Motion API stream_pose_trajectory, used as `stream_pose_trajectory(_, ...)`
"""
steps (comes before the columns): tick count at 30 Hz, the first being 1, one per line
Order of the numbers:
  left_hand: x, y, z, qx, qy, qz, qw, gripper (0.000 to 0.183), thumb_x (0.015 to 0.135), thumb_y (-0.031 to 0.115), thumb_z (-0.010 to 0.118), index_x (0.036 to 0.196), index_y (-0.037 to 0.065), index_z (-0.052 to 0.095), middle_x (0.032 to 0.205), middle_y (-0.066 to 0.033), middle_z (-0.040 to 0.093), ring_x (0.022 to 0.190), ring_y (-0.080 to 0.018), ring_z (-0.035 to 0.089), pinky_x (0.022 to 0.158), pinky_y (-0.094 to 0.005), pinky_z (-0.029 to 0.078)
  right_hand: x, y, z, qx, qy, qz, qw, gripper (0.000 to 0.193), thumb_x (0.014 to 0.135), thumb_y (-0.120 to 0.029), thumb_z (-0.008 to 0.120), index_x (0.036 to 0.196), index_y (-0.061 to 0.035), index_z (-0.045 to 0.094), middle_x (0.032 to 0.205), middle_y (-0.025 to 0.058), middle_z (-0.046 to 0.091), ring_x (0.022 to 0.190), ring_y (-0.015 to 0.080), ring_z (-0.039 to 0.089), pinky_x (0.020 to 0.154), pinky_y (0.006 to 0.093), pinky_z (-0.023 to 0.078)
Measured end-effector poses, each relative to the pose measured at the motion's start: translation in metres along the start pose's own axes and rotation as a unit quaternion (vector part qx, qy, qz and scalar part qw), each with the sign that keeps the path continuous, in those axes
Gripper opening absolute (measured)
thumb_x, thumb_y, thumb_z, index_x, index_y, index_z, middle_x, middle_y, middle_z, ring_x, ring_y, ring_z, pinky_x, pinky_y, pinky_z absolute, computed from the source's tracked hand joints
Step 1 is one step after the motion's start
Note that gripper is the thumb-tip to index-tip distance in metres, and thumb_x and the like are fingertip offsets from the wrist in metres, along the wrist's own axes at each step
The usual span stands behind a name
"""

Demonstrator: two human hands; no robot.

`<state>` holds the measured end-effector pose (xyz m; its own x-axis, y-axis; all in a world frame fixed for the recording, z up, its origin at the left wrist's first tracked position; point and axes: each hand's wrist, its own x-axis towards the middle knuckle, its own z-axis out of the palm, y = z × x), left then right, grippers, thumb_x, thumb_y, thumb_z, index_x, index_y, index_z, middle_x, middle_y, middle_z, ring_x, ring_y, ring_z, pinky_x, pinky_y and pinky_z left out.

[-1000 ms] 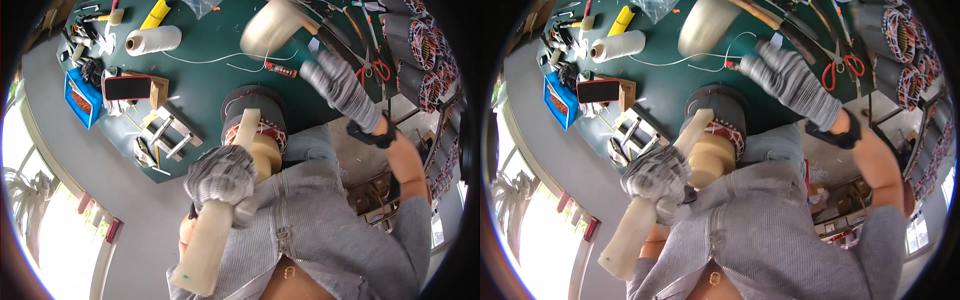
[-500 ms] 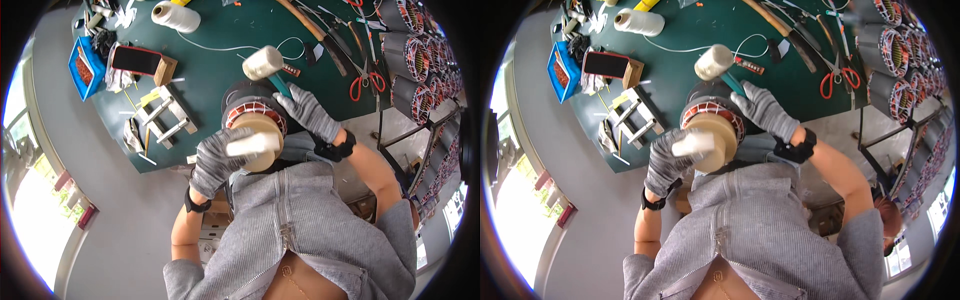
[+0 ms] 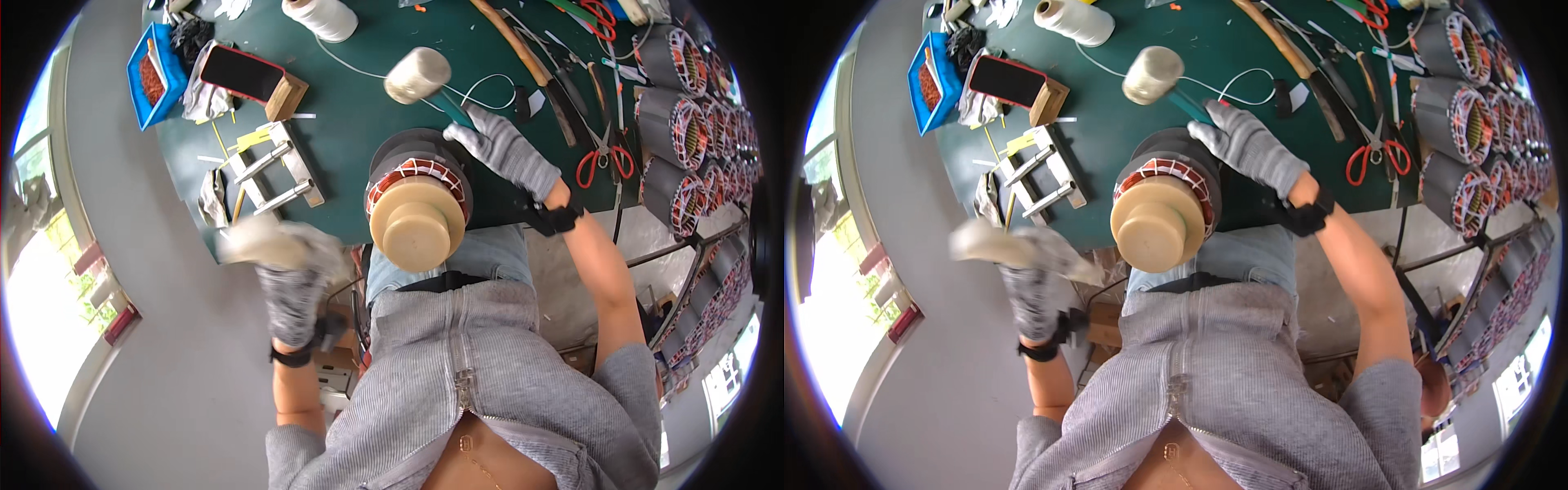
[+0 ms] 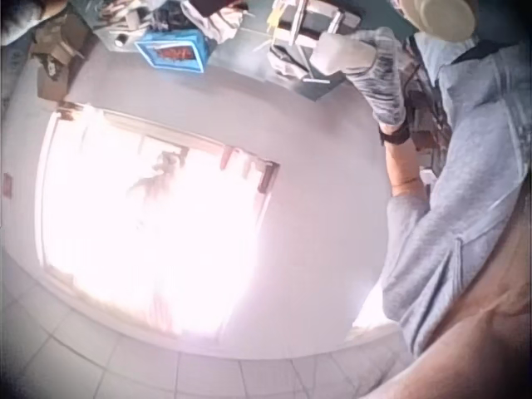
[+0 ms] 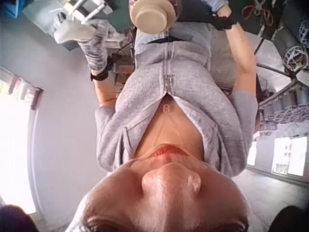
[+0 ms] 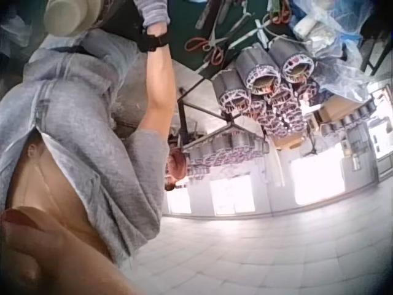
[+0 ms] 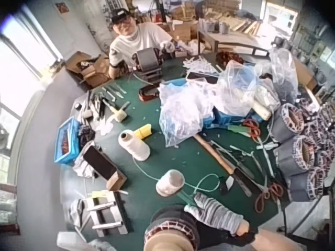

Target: The recorder is assembling and securing components within a large motor stator, including tying wires and using a mallet.

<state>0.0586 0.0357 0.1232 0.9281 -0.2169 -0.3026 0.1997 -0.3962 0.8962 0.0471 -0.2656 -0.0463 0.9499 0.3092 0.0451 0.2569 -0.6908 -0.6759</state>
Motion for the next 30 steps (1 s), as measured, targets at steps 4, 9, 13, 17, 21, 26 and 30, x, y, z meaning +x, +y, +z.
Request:
stream_pose_trajectory(4, 0.056, 0.042, 0.004, -0.025, 0.061, 0.153, 0.986, 0.028, 0.093, 0.027, 0.049, 0.075, 0.008, 0.039, 0.056, -0.0026, 0.042, 0.048, -0.0141, 0.043, 0.052, -0.0296, 0.043, -0.006, -0.015, 0.011, -0.076, 0.005, -0.054, 0.996, 0.026, 0.088, -0.017, 0.050, 0.110, -0.0077, 0.059, 0.102, 0.0190, 0.057, 0.096, 0.0306, 0.056, 0.085, 0.0376, 0.046)
stream_pose_trajectory(9, 0.093, 0.051, 0.047, -0.194, 0.117, 0.169, 0.959, 0.044, 0.093, 0.026, 0.049, 0.055, 0.005, 0.043, 0.049, -0.0066, 0.047, 0.043, -0.0161, 0.047, 0.050, -0.0306, 0.046, 0.022, -0.033, -0.015, 0.254, -0.105, 0.158, 0.948, 0.027, 0.087, -0.016, 0.050, 0.112, -0.0083, 0.058, 0.109, 0.0196, 0.055, 0.102, 0.0295, 0.054, 0.089, 0.0360, 0.045)
stream_pose_trajectory(13, 0.089, 0.047, 0.066, -0.201, 0.063, 0.180, 0.961, 0.042, 0.093, 0.028, 0.045, 0.059, 0.009, 0.029, 0.045, -0.0032, 0.033, 0.037, -0.0129, 0.029, 0.041, -0.0309, 0.039, 0.012, 0.005, -0.013, 0.224, -0.186, 0.148, 0.945, 0.029, 0.084, -0.013, 0.052, 0.112, -0.0070, 0.056, 0.109, 0.0199, 0.055, 0.100, 0.0290, 0.056, 0.084, 0.0355, 0.047)
stream_pose_trajectory(17, 0.074, 0.035, 0.060, -0.218, 0.109, 0.184, 0.952, 0.042, 0.092, 0.027, 0.047, 0.058, 0.009, 0.029, 0.044, -0.0036, 0.032, 0.035, -0.0154, 0.031, 0.040, -0.0331, 0.040, 0.107, 0.026, -0.102, -0.257, -0.054, -0.340, 0.903, 0.026, 0.085, -0.014, 0.050, 0.110, -0.0059, 0.052, 0.104, 0.0126, 0.057, 0.092, 0.0206, 0.059, 0.074, 0.0308, 0.050)
stream_pose_trajectory(21, 0.083, 0.048, 0.074, -0.240, 0.111, 0.209, 0.941, 0.040, 0.092, 0.027, 0.045, 0.060, 0.009, 0.030, 0.044, -0.0042, 0.033, 0.035, -0.0164, 0.033, 0.041, -0.0335, 0.041, 0.091, 0.056, -0.157, -0.236, -0.173, -0.006, 0.956, 0.032, 0.087, -0.009, 0.047, 0.119, -0.0015, 0.047, 0.109, 0.0095, 0.055, 0.090, 0.0171, 0.059, 0.072, 0.0268, 0.050)
stream_pose_trajectory(26, 0.077, 0.030, 0.080, -0.235, 0.048, 0.237, 0.941, 0.036, 0.092, 0.022, 0.042, 0.061, 0.010, 0.030, 0.044, -0.0040, 0.033, 0.034, -0.0144, 0.030, 0.033, -0.0279, 0.034, 0.033, -0.010, -0.036, 0.100, -0.132, -0.018, 0.986, 0.036, 0.087, -0.008, 0.042, 0.122, -0.0086, 0.050, 0.110, 0.0134, 0.057, 0.096, 0.0198, 0.058, 0.088, 0.0360, 0.045)
stream_pose_trajectory(30, 0.066, 0.042, 0.066, -0.245, 0.139, 0.156, 0.947, 0.040, 0.091, 0.021, 0.047, 0.056, 0.009, 0.029, 0.043, -0.0029, 0.029, 0.034, -0.0132, 0.024, 0.033, -0.0287, 0.030, 0.128, -0.016, -0.114, -0.125, -0.287, -0.173, 0.934, 0.029, 0.083, -0.008, 0.050, 0.112, -0.0036, 0.053, 0.090, 0.0114, 0.059, 0.085, 0.0214, 0.059, 0.070, 0.0330, 0.048)
